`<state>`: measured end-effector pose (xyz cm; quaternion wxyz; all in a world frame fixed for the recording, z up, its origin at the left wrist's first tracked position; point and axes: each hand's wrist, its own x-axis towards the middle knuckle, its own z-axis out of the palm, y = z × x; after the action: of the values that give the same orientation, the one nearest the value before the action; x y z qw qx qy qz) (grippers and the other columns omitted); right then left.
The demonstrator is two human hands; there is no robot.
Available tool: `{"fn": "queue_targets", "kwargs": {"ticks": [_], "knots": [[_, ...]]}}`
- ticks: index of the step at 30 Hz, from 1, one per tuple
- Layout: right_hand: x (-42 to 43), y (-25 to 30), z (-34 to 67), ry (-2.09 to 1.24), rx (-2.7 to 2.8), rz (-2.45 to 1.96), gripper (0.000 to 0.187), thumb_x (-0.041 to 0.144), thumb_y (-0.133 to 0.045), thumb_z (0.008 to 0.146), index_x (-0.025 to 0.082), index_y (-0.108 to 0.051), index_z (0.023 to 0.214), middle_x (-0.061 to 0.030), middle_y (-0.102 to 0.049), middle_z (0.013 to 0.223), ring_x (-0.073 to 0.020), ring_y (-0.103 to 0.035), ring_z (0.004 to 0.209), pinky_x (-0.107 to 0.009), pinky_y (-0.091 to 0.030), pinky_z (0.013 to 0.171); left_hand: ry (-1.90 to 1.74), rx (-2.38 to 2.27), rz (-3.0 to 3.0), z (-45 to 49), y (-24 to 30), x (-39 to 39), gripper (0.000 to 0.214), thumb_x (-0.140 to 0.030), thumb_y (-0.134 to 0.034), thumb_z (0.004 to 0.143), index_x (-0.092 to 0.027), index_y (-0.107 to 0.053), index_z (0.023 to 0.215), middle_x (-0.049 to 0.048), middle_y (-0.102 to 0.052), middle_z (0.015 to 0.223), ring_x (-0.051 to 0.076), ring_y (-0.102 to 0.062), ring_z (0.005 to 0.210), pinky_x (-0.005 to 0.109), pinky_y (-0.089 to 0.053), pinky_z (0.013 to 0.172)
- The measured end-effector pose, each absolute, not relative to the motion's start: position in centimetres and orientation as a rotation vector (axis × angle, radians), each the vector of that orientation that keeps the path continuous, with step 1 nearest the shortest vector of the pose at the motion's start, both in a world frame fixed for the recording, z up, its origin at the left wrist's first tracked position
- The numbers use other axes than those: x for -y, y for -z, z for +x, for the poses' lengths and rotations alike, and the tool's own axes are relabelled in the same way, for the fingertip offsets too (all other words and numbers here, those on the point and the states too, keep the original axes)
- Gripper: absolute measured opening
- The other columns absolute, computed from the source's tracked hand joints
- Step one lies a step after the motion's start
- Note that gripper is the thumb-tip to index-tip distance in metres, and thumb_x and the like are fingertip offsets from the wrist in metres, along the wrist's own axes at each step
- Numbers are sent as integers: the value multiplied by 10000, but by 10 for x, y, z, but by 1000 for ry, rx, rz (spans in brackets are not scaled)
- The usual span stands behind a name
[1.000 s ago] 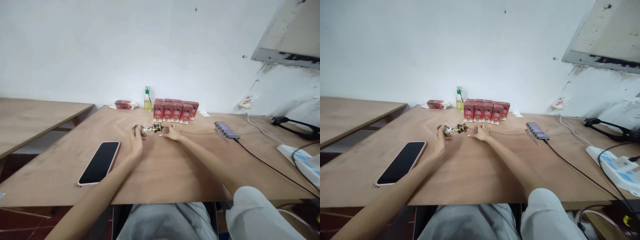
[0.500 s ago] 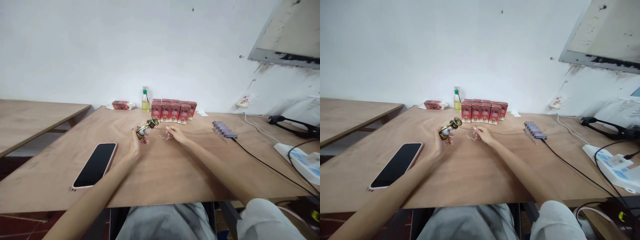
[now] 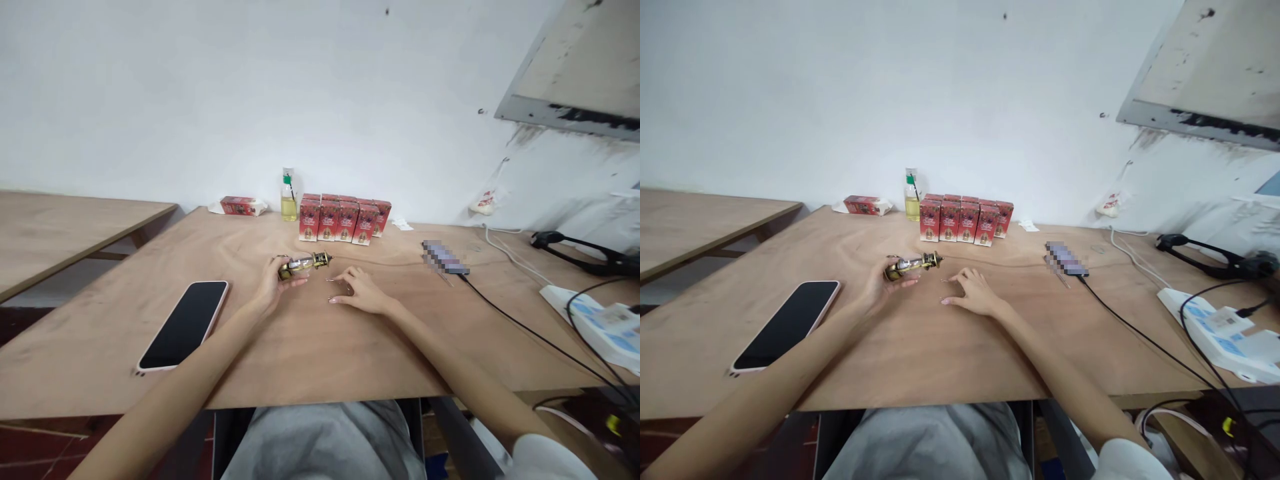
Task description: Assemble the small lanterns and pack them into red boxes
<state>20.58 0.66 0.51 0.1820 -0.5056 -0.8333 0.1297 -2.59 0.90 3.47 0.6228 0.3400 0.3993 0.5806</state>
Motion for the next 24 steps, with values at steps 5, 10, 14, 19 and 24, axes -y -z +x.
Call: {"fn": "queue_targets", "kwargs": {"ticks": [5,10,14,19,24], "knots": [[-1,-9,207,-428,2214,-1290,496,606,-639,724,238,-629,1057,-73,-547,1042,-240,-526,1019,-426,-420,930,-1270,-915,859,-26,-32,-8,310,-266,-680,570,-174,-509,811,15,-611,881,178,-649,744,367,-592,618],[-3,-9,223,-597,1661,-1158,473,613,-606,738,211,-604,987,-72,-563,1092,-189,-581,969,-378,-466,908,-1283,-1005,943,-23,-35,-3,438,-351,-782,559,-197,-531,883,27,-608,952,161,-627,765,273,-565,564],[0,-5,221,-657,1531,-1045,514,575,-663,711,204,-557,1051,-77,-650,994,-197,-621,918,-401,-491,886,-1335,-961,1117,-18,-31,0,511,-384,-807,534,-198,-541,929,15,-596,952,155,-607,781,230,-533,550],[16,-11,206,-365,1799,-1058,563,450,-702,735,220,-511,1213,-86,-652,1074,-222,-612,1011,-429,-457,945,-1352,-912,1257,-15,-29,4,478,-359,-803,564,-189,-558,937,7,-621,898,141,-590,810,189,-494,615],[21,-16,203,-181,1913,-1014,482,439,-649,785,224,-540,1203,-94,-630,1106,-231,-604,1021,-420,-469,927,-1319,-884,1263,-14,-31,7,456,-347,-802,572,-189,-568,929,12,-628,918,141,-590,819,195,-497,630]]}}
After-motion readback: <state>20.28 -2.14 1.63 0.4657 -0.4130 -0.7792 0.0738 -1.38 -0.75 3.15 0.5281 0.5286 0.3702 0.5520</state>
